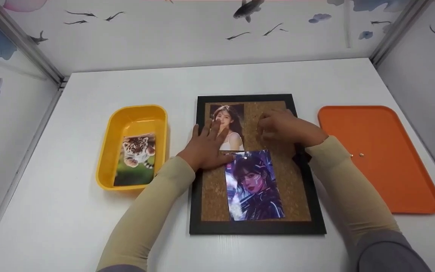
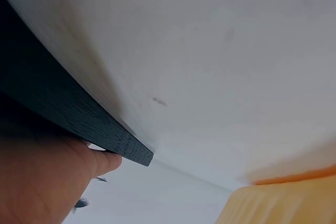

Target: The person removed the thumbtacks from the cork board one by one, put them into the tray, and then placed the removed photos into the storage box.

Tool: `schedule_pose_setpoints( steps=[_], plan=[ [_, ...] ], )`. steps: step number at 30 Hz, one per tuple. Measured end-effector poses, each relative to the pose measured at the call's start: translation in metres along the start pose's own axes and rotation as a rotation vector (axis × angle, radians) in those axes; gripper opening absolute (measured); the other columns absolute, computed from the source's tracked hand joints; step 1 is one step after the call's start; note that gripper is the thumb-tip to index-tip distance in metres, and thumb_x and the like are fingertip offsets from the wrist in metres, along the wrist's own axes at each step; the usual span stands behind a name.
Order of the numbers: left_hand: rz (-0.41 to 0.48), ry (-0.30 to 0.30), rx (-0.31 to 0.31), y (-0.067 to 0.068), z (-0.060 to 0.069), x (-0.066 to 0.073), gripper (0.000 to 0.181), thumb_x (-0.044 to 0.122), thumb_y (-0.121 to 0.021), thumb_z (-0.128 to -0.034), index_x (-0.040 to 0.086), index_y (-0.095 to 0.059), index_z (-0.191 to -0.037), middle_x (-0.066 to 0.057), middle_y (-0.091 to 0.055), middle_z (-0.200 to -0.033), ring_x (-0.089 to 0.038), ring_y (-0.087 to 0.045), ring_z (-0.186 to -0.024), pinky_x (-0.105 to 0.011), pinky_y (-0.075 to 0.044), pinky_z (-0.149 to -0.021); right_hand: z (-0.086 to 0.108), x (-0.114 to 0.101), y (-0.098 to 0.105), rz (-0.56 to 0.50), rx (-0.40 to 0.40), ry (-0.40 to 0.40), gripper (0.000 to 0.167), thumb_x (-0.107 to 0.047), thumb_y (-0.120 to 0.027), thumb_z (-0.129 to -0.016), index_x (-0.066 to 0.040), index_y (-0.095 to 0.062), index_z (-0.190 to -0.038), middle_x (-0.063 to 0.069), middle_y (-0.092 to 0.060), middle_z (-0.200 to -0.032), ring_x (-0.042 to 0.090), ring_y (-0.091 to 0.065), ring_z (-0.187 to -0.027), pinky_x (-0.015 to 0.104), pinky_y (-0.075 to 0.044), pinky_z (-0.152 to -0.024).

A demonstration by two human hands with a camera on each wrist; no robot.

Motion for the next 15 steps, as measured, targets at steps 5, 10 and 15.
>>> schedule_pose_setpoints(
  steps=[5,10,15],
  plan=[
    [0.0,0.001,0.005,0.0,0.0,0.0,0.097,0.082,-0.026,-0.0887,0.023,0.001,-0.161,-0.012,0.012,-0.165,-0.035,0.013,-0.149,-0.062,0.006,-0.115,-0.01,0.0,0.0,-0.003,-0.006,0.026,0.009,-0.014,-0.07,-0.092,-0.014,-0.073,-0.1,0.007,-0.061,-0.112,0.028,-0.053,-0.105,0.054,-0.04,-0.096],
    [0.0,-0.003,0.013,0.0,0.001,0.0,0.097,0.082,-0.026,-0.089,0.023,0.001,-0.161,-0.012,0.011,-0.165,-0.035,0.012,-0.15,-0.062,0.005,-0.115,-0.021,-0.001,-0.001,-0.068,-0.03,0.018,0.011,-0.014,-0.068,-0.095,-0.012,-0.072,-0.104,0.005,-0.059,-0.108,0.024,-0.054,-0.098,0.044,-0.048,-0.089],
    [0.013,-0.003,0.018,0.001,0.001,0.0,0.097,0.082,-0.026,-0.0886,0.022,-0.001,-0.161,-0.012,0.01,-0.165,-0.036,0.01,-0.15,-0.062,0.005,-0.115,-0.029,0.0,-0.001,-0.066,-0.049,-0.043,0.011,-0.017,-0.068,-0.096,-0.015,-0.072,-0.106,0.003,-0.056,-0.11,0.023,-0.052,-0.106,0.044,-0.047,-0.095]
  ],
)
Point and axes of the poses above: each hand's wrist, its own z-axis away from the middle knuckle, its own y-axis out of the back of the hand, x = y × z, the point moved 3 cm from there along -z, towards the middle knuckle
